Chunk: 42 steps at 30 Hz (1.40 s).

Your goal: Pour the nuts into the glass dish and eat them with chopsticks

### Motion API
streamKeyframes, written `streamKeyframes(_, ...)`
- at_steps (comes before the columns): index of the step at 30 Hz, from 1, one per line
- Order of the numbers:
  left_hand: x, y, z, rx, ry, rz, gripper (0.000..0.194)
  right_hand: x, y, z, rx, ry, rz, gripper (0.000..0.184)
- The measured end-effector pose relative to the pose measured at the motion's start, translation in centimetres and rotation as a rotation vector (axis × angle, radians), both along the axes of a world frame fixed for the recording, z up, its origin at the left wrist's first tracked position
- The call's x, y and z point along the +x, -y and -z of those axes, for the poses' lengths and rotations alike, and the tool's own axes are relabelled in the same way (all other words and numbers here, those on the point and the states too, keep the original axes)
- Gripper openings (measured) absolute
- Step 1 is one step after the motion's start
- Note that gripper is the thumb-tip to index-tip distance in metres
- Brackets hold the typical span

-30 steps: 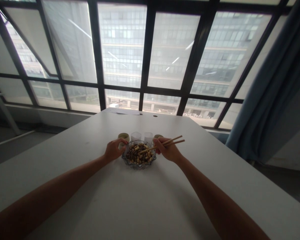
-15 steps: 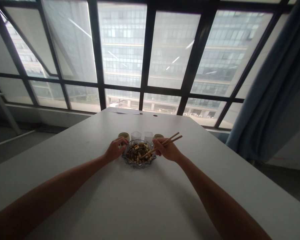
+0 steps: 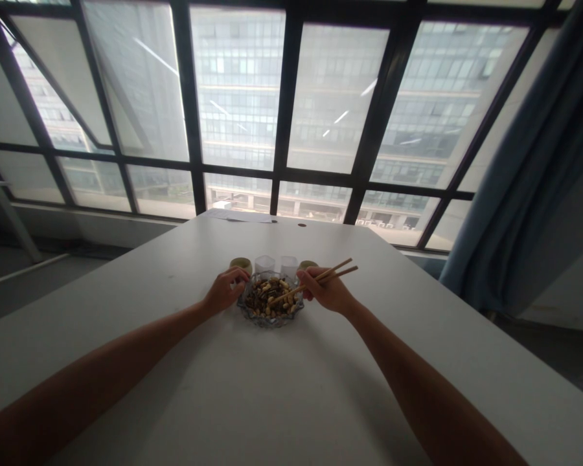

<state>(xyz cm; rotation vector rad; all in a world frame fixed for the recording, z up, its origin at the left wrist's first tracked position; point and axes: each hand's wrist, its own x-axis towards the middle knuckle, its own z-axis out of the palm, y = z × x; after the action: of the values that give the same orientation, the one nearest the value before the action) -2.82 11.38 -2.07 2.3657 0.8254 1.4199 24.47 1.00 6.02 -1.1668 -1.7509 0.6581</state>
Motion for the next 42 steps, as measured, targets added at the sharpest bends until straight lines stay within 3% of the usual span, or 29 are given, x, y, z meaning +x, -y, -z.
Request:
streamKeyframes(22,-0.01,0.1,-0.09,0.016,-0.004,0.015,0.015,-0.58,0.13,0.33,-0.057,-0.025,-0.027,0.06)
streamKeyframes(28,-0.05,0.09,-0.11,0.013,-0.008,0.011,0.015,-0.44,0.26,-0.05,-0.036,-0.07,0.037,0.064)
streamKeyframes(33,-0.04,0.14,-0.15,0.015,-0.01,0.006,0.014,-0.52,0.54,-0.42,-0.07,-0.039,0.013,0.066)
streamKeyframes(38,-0.04,-0.03,0.05,0.014,-0.009,0.011,0.014,-0.4,0.58,-0.52,-0.015,-0.054,0.036,0.066)
streamKeyframes(42,-0.04,0.05,0.01,0.007,-0.016,-0.003,0.015,-0.49,0.69,-0.38,0.02,0.033,-0.022,0.061)
